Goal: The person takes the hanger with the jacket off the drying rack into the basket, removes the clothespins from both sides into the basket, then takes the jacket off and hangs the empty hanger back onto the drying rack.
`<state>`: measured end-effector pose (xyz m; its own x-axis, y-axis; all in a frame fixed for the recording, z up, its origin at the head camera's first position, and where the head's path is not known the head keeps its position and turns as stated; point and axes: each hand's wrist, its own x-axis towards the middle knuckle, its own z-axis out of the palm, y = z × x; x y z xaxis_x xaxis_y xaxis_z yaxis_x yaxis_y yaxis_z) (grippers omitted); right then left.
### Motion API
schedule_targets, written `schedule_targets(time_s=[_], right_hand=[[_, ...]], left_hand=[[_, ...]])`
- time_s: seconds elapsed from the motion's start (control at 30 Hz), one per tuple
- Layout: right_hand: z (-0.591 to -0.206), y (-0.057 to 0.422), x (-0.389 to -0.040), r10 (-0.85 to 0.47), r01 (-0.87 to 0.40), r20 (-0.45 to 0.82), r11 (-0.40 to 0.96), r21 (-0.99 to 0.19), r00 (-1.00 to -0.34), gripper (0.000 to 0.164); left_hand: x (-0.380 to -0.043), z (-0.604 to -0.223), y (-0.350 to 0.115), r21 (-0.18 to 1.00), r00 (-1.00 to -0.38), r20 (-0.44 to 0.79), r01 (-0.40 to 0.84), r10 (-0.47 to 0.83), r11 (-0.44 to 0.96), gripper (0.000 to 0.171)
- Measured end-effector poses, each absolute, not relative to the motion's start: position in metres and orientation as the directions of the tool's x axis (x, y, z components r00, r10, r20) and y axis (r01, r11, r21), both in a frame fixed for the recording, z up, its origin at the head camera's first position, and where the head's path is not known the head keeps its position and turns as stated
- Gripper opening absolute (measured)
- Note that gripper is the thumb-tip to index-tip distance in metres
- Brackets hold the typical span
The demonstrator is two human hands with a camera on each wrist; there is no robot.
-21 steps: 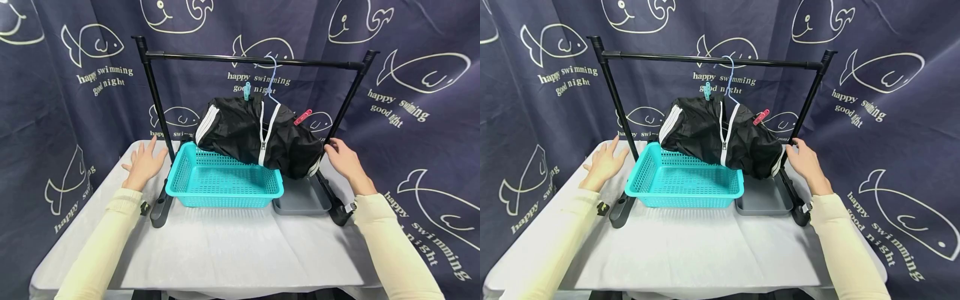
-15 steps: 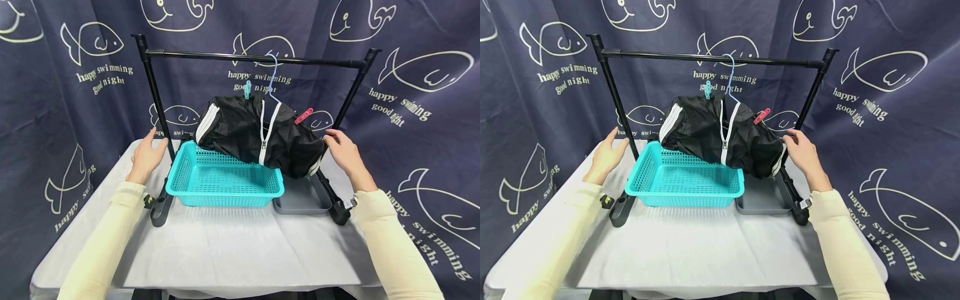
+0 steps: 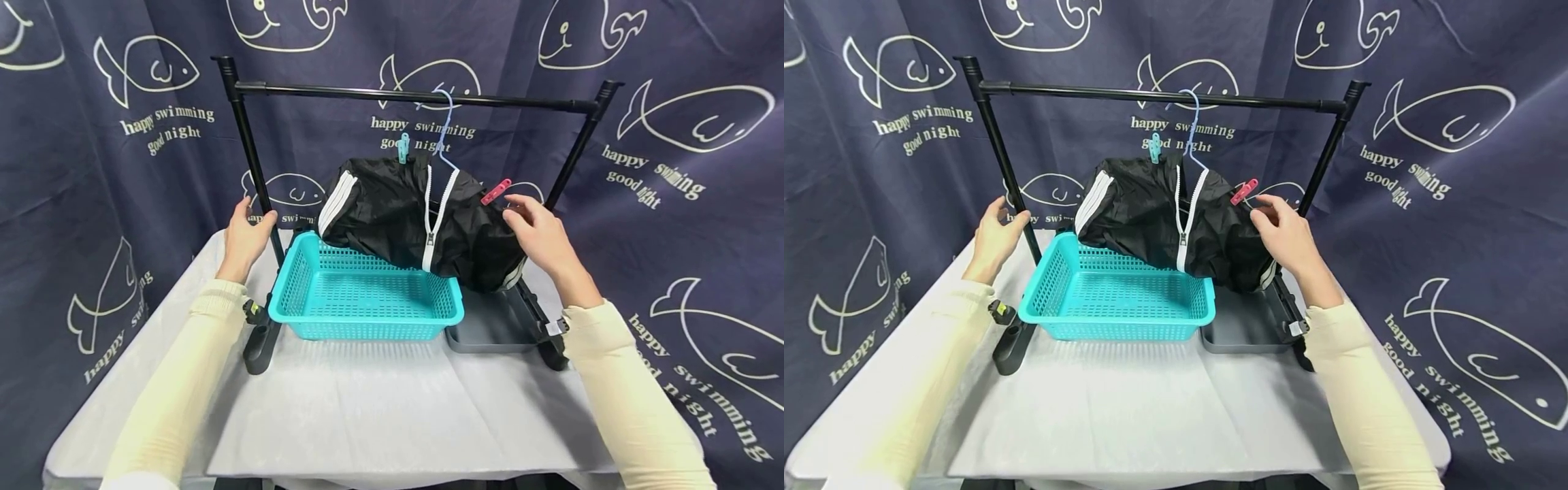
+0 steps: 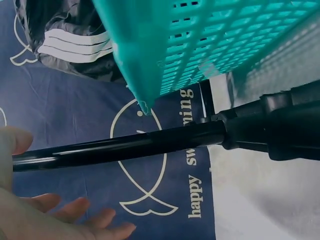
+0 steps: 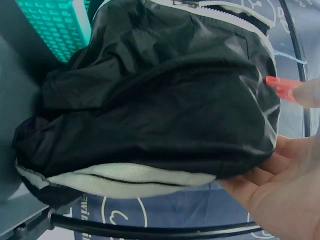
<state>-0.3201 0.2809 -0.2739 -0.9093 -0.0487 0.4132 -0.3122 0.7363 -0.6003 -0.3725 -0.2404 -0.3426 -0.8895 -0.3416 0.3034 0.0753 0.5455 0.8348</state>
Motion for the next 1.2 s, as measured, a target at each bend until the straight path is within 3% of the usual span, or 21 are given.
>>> schedule_targets(time_s=[0.23,0.47,0.63,0.83,1.2], right_hand=[[-0.278,0.268,-0.325,-0.045,-0.323,0.441,0.747,-0.581,-0.896,0.051],[-0.284,0.261,-0.327,-0.004,-0.301,0.485,0.788,-0.537,-0.875,0.046],[-0.292,0.258,-0.334,-0.046,-0.367,0.607,0.832,-0.416,-0.793,0.04],[-0.295,0.257,-0.341,-0.12,-0.449,0.736,0.853,-0.267,-0.666,0.021],[-0.3,0.253,-0.344,-0.068,-0.473,0.786,0.829,-0.298,-0.614,0.013]], left_hand=[[-0.383,-0.343,-0.241,0.843,-0.889,0.314,0.1,-0.332,0.529,0.077],[-0.389,-0.347,-0.238,0.834,-0.896,0.367,0.198,-0.251,0.515,0.052],[-0.393,-0.35,-0.236,0.805,-0.893,0.409,0.256,-0.188,0.535,0.036],[-0.397,-0.35,-0.236,0.775,-0.894,0.424,0.277,-0.142,0.568,0.033],[-0.399,-0.352,-0.244,0.797,-0.901,0.41,0.279,-0.141,0.535,0.021]])
